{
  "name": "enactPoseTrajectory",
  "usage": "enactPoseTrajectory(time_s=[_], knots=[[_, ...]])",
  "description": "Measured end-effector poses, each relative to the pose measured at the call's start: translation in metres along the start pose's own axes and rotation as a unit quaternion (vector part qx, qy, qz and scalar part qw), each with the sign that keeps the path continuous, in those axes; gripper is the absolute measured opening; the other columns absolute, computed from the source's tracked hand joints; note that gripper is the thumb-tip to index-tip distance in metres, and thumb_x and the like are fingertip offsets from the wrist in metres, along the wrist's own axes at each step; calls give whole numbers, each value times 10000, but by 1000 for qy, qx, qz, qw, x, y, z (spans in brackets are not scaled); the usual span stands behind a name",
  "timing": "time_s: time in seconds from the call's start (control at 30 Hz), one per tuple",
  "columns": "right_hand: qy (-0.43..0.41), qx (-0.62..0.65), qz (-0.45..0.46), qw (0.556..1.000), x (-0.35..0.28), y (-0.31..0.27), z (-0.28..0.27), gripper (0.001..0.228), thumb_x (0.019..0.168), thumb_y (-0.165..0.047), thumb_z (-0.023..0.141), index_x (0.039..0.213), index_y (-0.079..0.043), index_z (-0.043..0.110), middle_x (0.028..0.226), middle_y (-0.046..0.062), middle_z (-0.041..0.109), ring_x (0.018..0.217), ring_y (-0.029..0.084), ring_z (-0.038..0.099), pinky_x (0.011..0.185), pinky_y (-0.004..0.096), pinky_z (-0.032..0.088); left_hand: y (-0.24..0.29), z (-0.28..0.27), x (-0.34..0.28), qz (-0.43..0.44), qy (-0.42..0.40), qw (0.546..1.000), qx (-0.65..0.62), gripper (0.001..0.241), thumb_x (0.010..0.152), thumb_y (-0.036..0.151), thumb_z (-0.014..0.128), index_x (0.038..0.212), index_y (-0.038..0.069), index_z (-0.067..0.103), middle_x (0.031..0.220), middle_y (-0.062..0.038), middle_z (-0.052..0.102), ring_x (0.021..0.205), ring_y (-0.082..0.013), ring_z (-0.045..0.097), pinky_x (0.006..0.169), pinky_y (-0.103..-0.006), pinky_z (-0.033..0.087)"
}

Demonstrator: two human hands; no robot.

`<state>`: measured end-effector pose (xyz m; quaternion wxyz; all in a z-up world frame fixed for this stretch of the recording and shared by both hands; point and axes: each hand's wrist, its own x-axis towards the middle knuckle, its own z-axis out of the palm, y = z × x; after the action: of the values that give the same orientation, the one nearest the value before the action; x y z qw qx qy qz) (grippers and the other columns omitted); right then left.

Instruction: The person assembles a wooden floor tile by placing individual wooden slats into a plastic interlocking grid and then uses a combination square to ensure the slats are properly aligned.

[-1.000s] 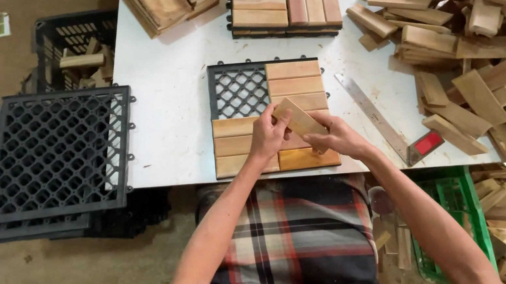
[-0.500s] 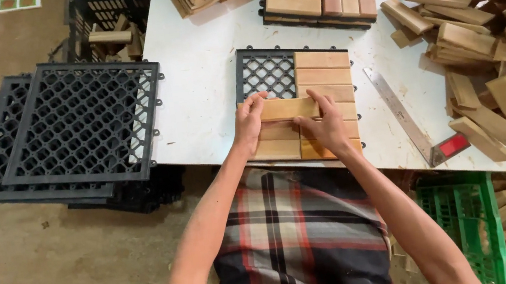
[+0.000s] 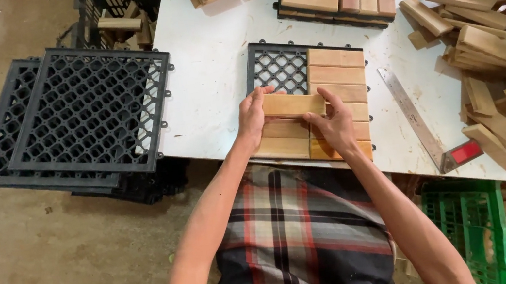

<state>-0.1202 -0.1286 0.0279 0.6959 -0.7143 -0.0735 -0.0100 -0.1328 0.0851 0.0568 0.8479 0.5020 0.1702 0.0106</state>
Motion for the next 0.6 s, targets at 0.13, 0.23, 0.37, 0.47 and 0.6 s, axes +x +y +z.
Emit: enactPoseTrajectory(time_s=[0.13, 0.23, 0.37, 0.47, 0.6], knots=[[13, -14, -18, 1000, -1, 0, 3, 835, 781, 78, 857, 1501, 12, 440, 1267, 116, 529, 1143, 222, 664, 956, 308, 606, 1, 1, -2, -2, 1, 1000, 9, 423, 1044, 430, 545, 1158, 77, 746, 1054, -144, 704, 885, -220, 664, 612, -427, 686], [46, -15, -7, 999, -1, -24, 10, 931, 797, 70, 864, 1554, -18, 330, 1223, 165, 449, 1091, 271, 665, 899, 382, 646, 1, -5, -1, -10, -52, 997, 52, 226, 936, 291, 747, 1097, 135, 781, 992, -61, 730, 877, -119, 675, 689, -335, 670], [107, 53, 36, 992, 10, -29, 21, 612, 919, -57, 810, 1407, -22, 443, 1184, 182, 518, 1071, 319, 707, 891, 475, 648, -30, -14, 12, -78, -107, 991, 23, 484, 703, 27, 889, 1131, 65, 666, 930, -56, 706, 792, -180, 724, 571, -348, 669], [25, -12, 72, 997, 5, -41, 36, 385, 987, -204, 721, 1347, -114, 617, 1177, 119, 629, 1045, 209, 695, 901, 414, 610, -9, 6, -11, -63, -84, 994, 10, 703, 674, -53, 879, 1280, 65, 544, 946, -40, 650, 832, -164, 696, 661, -348, 669], [-85, -56, 39, 994, -6, -53, 50, 606, 939, 5, 703, 1506, -96, 514, 1093, 127, 606, 894, 197, 714, 757, 365, 637, 8, 12, -16, -15, 11, 998, -53, 396, 807, 7, 821, 1151, 8, 626, 853, -66, 625, 788, -206, 714, 718, -388, 673]])
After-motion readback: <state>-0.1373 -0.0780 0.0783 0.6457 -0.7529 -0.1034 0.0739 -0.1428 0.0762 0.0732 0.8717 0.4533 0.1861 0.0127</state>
